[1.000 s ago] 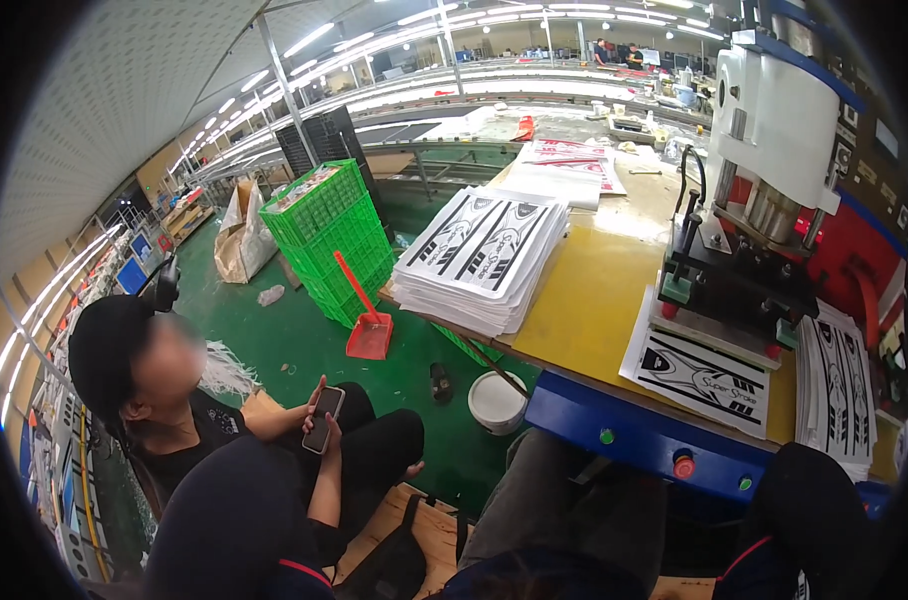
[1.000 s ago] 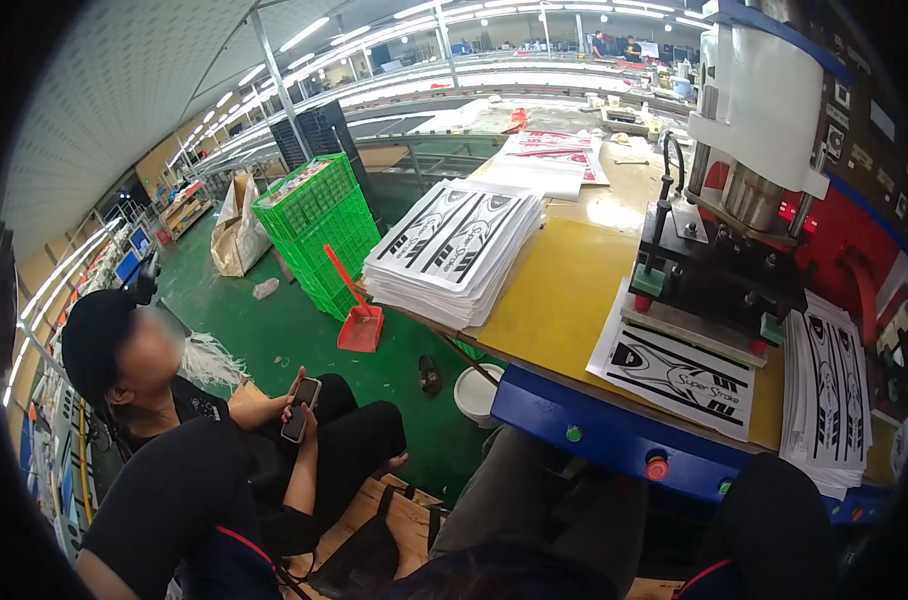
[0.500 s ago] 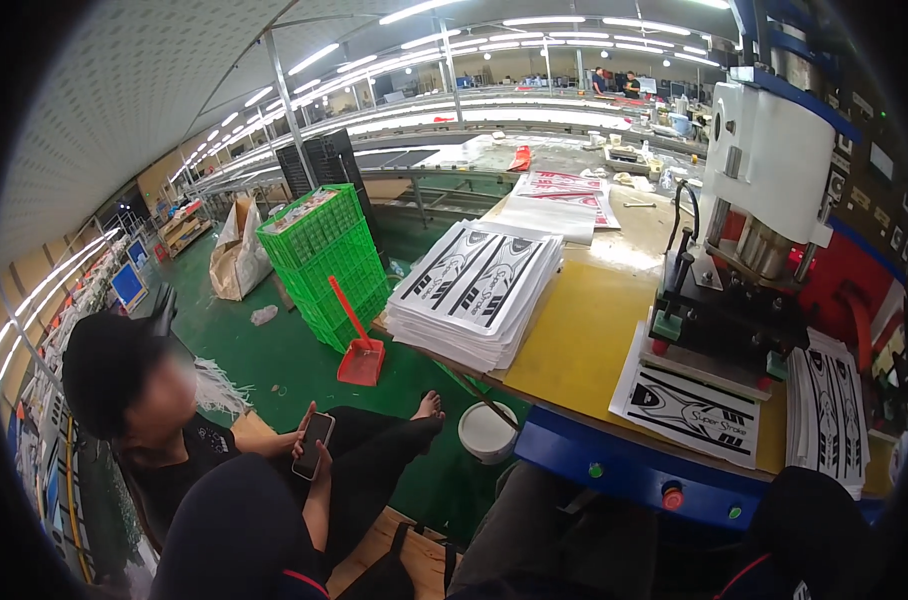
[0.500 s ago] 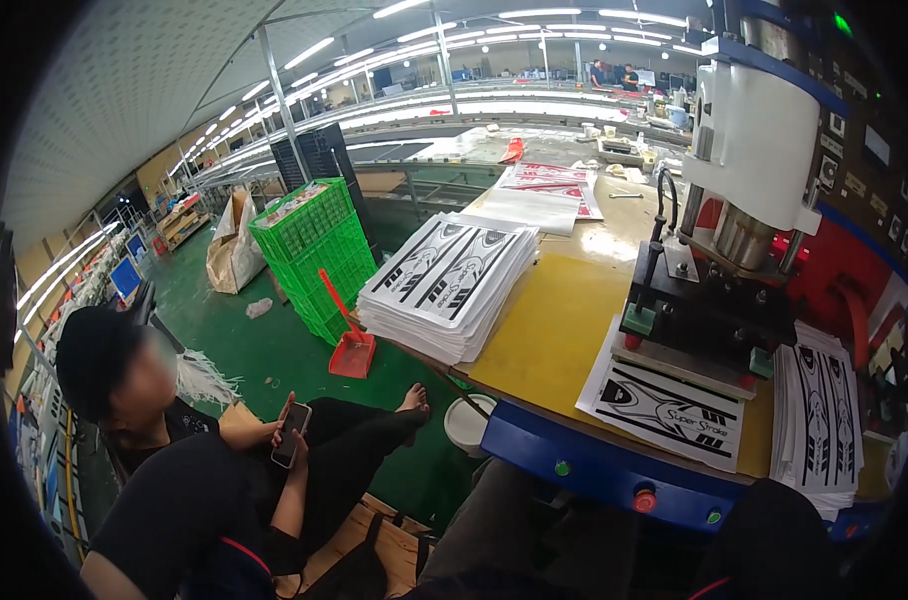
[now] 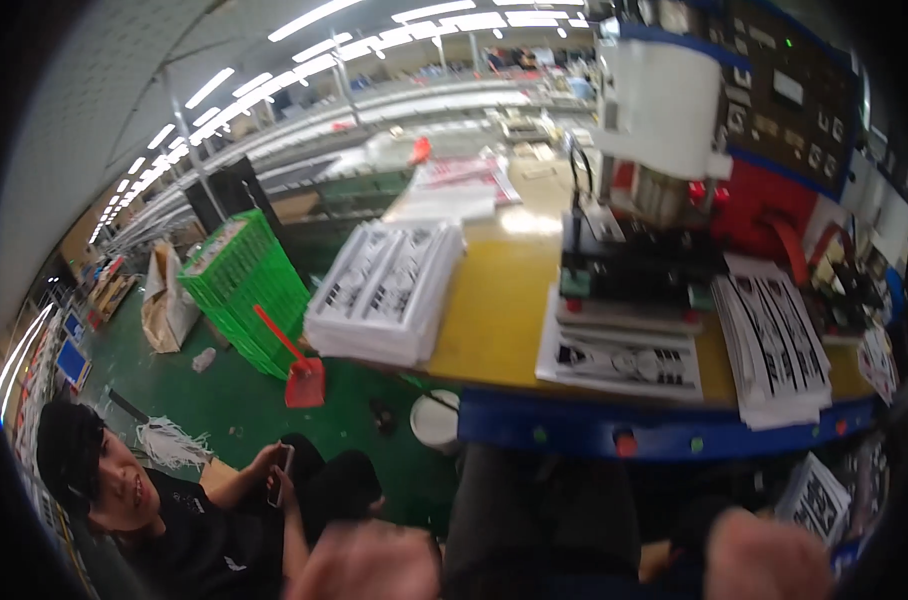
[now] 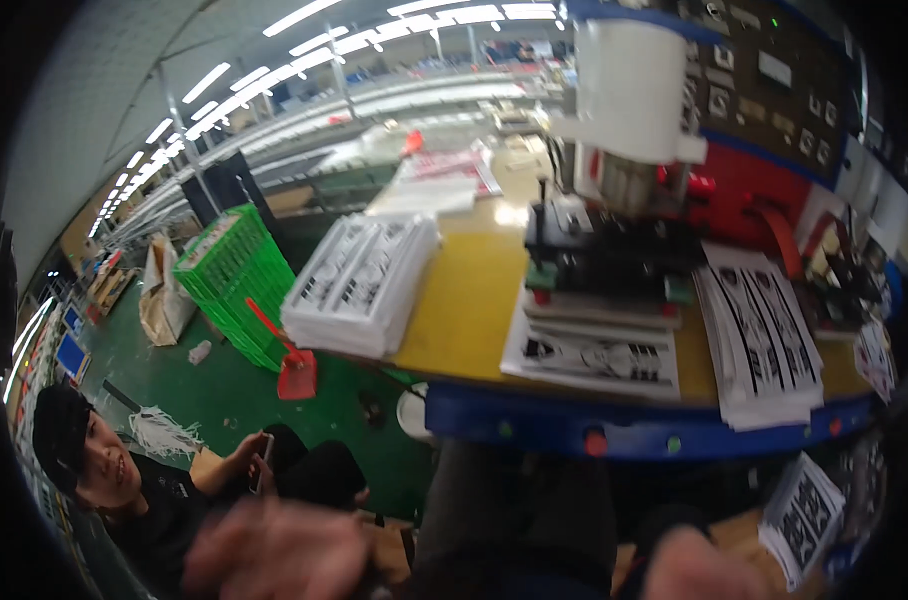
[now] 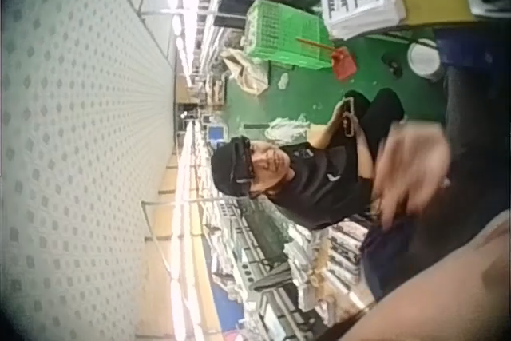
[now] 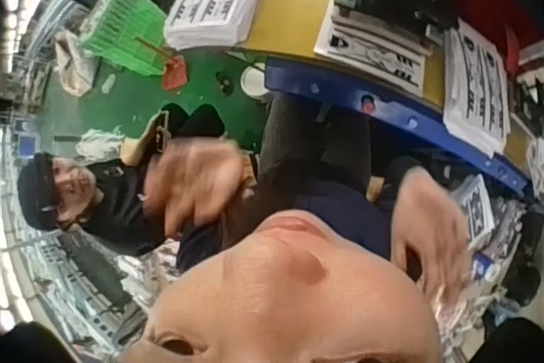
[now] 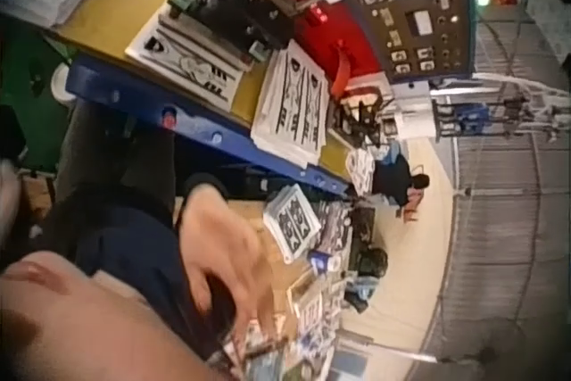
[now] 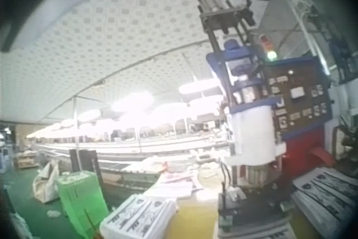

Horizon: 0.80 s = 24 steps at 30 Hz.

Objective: The recorder operates a stamping machine to process large sheets of printed labels or decals.

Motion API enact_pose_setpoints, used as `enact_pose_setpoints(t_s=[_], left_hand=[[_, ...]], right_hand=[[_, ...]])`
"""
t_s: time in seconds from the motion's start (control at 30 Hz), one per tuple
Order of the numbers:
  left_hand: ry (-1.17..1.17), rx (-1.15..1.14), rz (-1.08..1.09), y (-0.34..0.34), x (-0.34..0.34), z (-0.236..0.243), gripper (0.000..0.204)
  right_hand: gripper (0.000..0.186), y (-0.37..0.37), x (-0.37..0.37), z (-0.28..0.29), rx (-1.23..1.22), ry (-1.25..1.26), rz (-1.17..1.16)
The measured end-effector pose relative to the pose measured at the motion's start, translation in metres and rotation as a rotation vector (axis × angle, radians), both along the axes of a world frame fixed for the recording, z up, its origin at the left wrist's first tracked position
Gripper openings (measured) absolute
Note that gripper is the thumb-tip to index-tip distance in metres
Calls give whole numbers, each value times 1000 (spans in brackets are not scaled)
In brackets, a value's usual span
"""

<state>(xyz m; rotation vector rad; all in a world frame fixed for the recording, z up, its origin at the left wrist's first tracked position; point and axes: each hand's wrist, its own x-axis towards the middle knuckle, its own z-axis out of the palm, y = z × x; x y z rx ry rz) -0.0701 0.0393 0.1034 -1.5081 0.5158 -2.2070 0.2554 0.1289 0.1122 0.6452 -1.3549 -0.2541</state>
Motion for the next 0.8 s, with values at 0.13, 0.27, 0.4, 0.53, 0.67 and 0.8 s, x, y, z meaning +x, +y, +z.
enact_pose_setpoints(t_s=[0.13,0.27,0.4,0.53,0.67,0.8], left_hand=[[158,-1867,647,80,26,-235,36],[1057,-1682,850,17,40,-325,35],[1430,-2033,198,29,26,-300,34],[1635,-2135,-63,68,28,-227,38],[1101,-2025,-153,117,39,-129,26],[704,-1613,448,166,36,-101,20]], right_hand=[[27,22,-50,-130,-1269,-195,-515],[25,-13,-1,-312,-1439,-1368,-594],[20,-2,-3,-252,-1774,-1238,-508],[19,44,1,-186,-1668,-797,-637],[18,85,37,-156,-1555,-421,-856],[20,118,67,-139,-1542,-363,-1004]])
